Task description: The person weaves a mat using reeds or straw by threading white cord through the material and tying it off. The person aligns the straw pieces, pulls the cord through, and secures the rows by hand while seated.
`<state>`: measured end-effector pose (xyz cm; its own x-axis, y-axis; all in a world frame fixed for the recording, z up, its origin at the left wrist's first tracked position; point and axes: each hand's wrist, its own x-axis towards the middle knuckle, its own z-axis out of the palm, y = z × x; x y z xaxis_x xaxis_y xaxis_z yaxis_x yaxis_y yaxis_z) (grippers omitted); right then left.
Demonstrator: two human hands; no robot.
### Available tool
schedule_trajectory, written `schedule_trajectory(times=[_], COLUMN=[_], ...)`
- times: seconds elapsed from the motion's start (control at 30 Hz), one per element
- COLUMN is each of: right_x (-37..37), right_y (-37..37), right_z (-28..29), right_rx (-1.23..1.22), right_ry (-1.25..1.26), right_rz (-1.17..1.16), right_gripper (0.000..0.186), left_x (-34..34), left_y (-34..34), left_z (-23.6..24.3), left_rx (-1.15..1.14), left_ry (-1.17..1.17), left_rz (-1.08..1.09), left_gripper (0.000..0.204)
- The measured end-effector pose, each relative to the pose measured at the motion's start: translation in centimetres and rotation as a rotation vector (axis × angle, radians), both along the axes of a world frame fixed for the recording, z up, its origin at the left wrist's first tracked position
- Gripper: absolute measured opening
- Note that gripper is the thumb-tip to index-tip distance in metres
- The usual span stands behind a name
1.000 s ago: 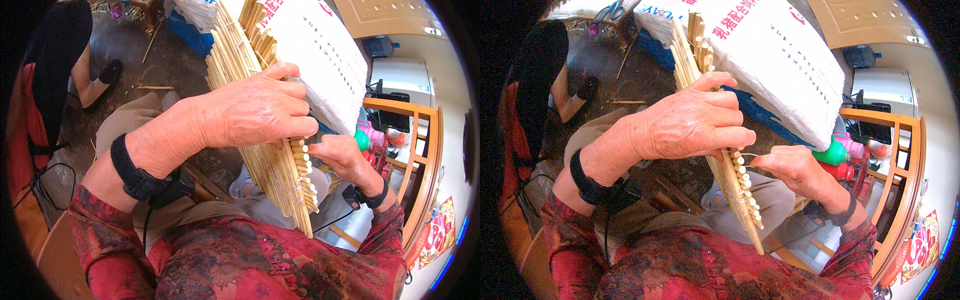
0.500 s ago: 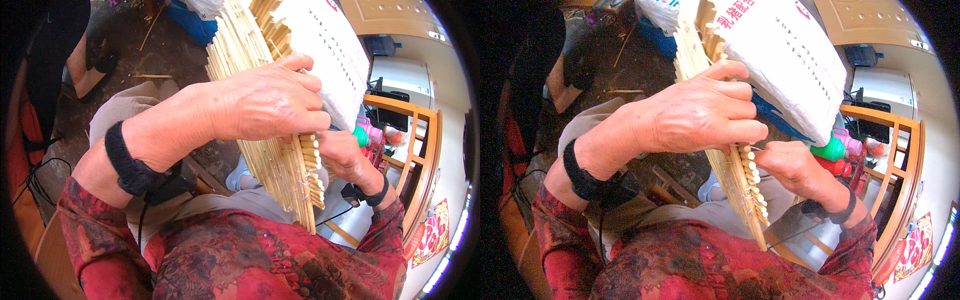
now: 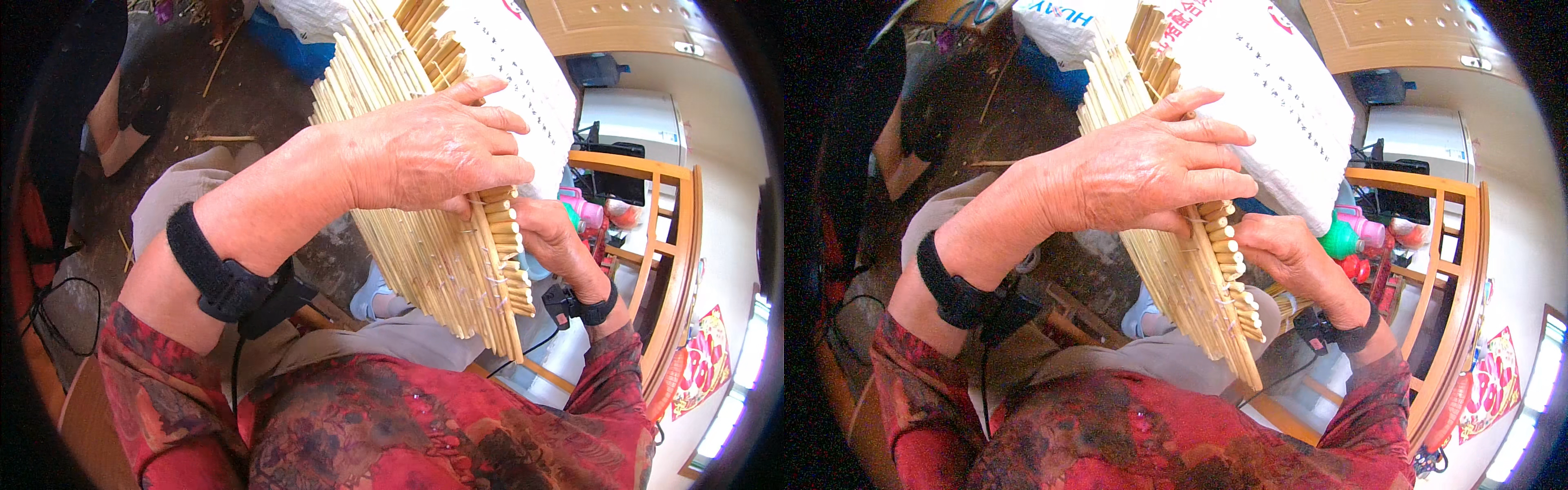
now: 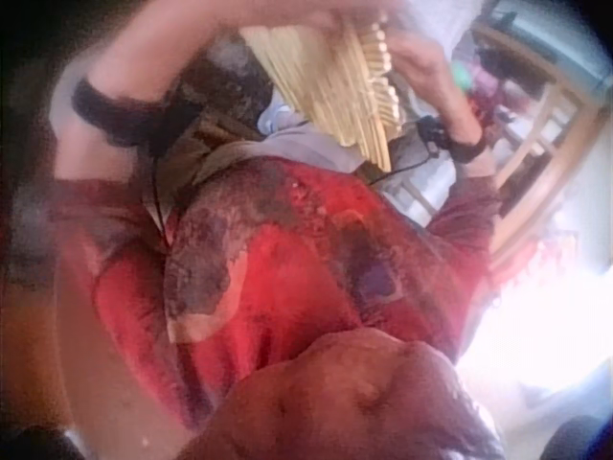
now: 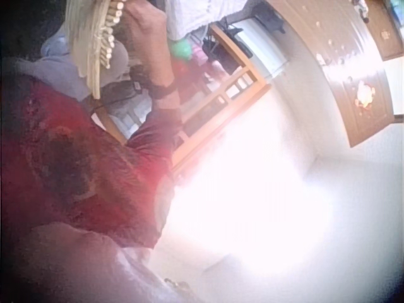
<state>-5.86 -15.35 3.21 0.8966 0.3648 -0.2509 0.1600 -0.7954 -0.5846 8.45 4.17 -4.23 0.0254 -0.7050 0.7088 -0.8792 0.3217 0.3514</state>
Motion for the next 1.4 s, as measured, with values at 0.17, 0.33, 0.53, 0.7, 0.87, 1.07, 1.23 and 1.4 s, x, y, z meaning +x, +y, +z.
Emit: schedule_trajectory(times=[0.17,0.33,0.53,0.7,0.87,1.07,1.23,1.4], right_x=[0.0,0.1,-0.4,-0.5,0.2,-0.2,-4.3,-10.7], right_y=[0.1,0.5,1.9,2.4,3.8,3.5,2.1,6.8], right_z=[0.5,0.7,0.9,0.8,1.0,1.3,5.1,7.4], right_rx=[-0.078,-0.101,-0.164,-0.257,-0.069,-0.127,-0.404,-0.201], right_ry=[-0.046,-0.039,-0.021,0.068,0.085,0.104,-0.533,-0.489], right_rz=[0.041,0.065,-0.048,-0.026,-0.102,-0.04,-0.258,-0.477], right_gripper=[0.012,0.011,0.014,0.012,0.016,0.029,0.013,0.013], left_x=[-0.2,-0.5,-0.8,-0.8,-0.9,-1.2,-2.3,-3.5], left_y=[-0.4,-0.4,-0.4,0.0,0.1,0.5,0.0,0.5], left_z=[-0.1,0.2,0.0,0.5,0.4,1.8,3.0,5.8], left_rx=[-0.006,0.033,0.031,0.042,0.021,0.073,0.087,0.069], left_ry=[0.036,0.046,0.084,0.106,0.119,0.027,-0.056,-0.132], left_rz=[-0.006,-0.001,-0.014,-0.032,0.01,0.006,0.033,0.25], left_gripper=[0.061,0.058,0.052,0.046,0.045,0.042,0.043,0.044])
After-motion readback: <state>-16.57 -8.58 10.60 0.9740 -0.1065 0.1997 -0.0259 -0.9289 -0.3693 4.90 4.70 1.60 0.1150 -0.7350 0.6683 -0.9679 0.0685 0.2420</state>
